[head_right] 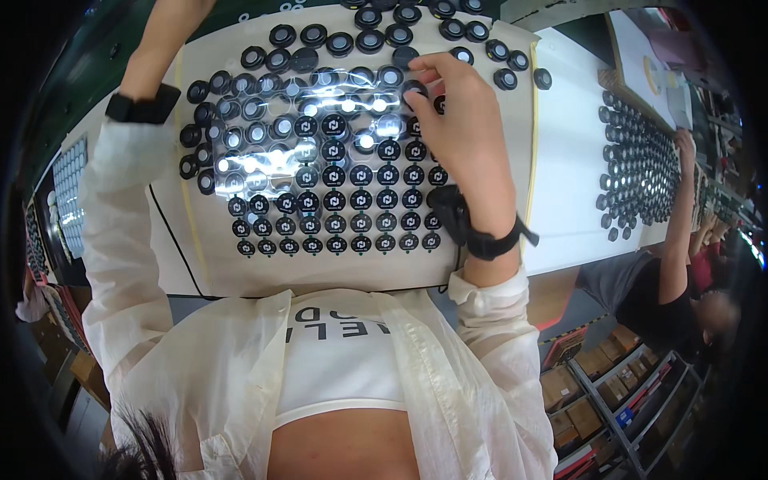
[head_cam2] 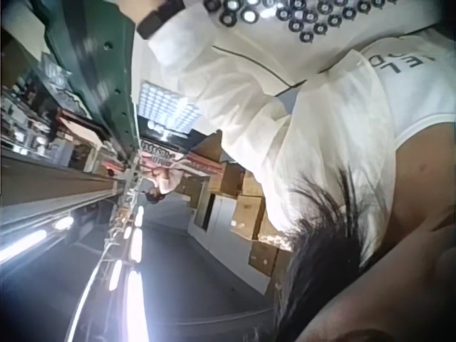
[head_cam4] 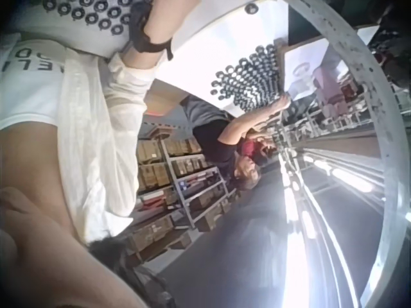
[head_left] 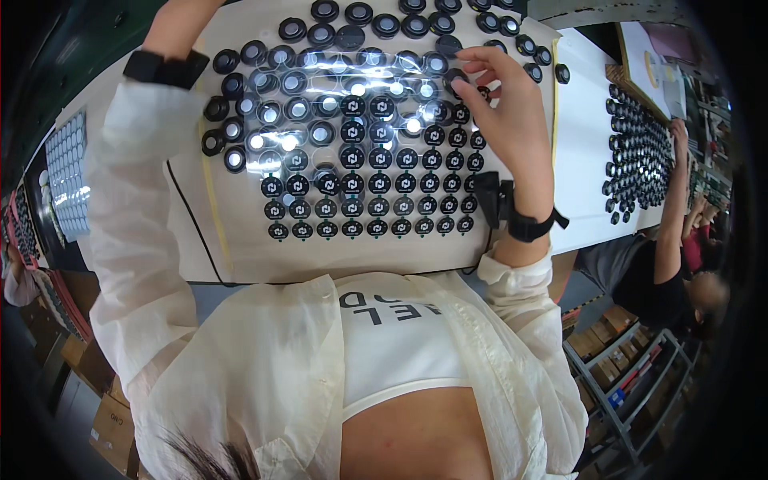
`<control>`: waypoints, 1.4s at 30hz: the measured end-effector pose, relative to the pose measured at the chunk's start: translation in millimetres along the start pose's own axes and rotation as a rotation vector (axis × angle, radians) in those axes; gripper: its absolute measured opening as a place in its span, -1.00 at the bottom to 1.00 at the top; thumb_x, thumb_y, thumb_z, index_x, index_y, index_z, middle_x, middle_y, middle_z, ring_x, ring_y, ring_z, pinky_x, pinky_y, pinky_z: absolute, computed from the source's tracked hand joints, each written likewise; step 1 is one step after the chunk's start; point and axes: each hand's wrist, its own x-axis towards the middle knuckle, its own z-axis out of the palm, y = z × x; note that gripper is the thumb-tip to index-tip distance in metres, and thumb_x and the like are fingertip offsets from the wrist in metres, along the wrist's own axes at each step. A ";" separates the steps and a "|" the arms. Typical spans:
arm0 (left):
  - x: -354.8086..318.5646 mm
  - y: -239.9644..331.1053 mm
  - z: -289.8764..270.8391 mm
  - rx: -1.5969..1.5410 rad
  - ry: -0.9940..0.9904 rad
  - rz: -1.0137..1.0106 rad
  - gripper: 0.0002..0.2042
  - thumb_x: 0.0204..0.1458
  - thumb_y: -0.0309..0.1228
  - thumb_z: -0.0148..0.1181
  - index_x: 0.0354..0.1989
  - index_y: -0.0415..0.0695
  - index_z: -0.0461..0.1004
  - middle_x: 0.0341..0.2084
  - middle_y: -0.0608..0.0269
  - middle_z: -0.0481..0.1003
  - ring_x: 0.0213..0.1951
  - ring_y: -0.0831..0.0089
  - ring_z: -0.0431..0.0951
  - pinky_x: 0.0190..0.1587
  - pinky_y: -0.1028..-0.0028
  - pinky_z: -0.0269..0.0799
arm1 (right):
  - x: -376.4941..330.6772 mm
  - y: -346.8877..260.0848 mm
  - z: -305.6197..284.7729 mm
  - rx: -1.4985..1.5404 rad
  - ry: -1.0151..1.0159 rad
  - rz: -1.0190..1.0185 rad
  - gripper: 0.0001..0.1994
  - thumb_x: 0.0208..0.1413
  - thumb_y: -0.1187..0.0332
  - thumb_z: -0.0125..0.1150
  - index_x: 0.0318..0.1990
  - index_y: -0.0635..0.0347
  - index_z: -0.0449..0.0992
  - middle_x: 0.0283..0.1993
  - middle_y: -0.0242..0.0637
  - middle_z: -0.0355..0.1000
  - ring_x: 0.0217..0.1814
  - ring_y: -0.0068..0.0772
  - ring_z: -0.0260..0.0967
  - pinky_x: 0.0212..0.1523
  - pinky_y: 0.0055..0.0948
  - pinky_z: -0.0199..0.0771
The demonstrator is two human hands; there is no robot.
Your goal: Sorting small black electronic components and placing them onto a grid-patterned tray.
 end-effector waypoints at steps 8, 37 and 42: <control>-44.4 58.7 24.7 0.102 -0.147 0.288 -0.60 0.06 -0.62 0.14 0.12 -0.17 0.47 -0.02 0.08 0.55 0.04 0.15 0.53 0.15 0.34 0.40 | 26.2 -1.3 -14.8 -0.233 -0.247 -0.145 -0.77 -0.12 0.58 0.36 -0.24 0.26 0.56 -0.32 -0.26 0.54 -0.32 -0.39 0.46 -0.24 -0.43 0.46; -117.4 122.0 69.6 -0.042 -0.192 0.522 -0.34 -0.06 -0.34 0.33 0.28 -0.16 0.26 0.28 0.21 0.29 0.28 0.32 0.30 0.26 0.39 0.31 | -32.0 -68.7 -76.9 0.053 -0.195 -0.121 -0.88 -0.12 0.53 0.41 -0.45 0.34 0.56 -0.48 -0.26 0.54 -0.42 -0.43 0.47 -0.30 -0.48 0.44; -114.2 122.6 70.3 -0.007 -0.175 0.552 -0.39 -0.06 -0.26 0.33 0.18 -0.23 0.35 0.20 0.14 0.37 0.25 0.30 0.34 0.25 0.36 0.29 | -40.2 -74.5 -88.2 0.087 -0.006 -0.114 -0.85 -0.16 0.60 0.41 -0.41 0.39 0.54 -0.41 -0.25 0.51 -0.36 -0.46 0.42 -0.24 -0.52 0.38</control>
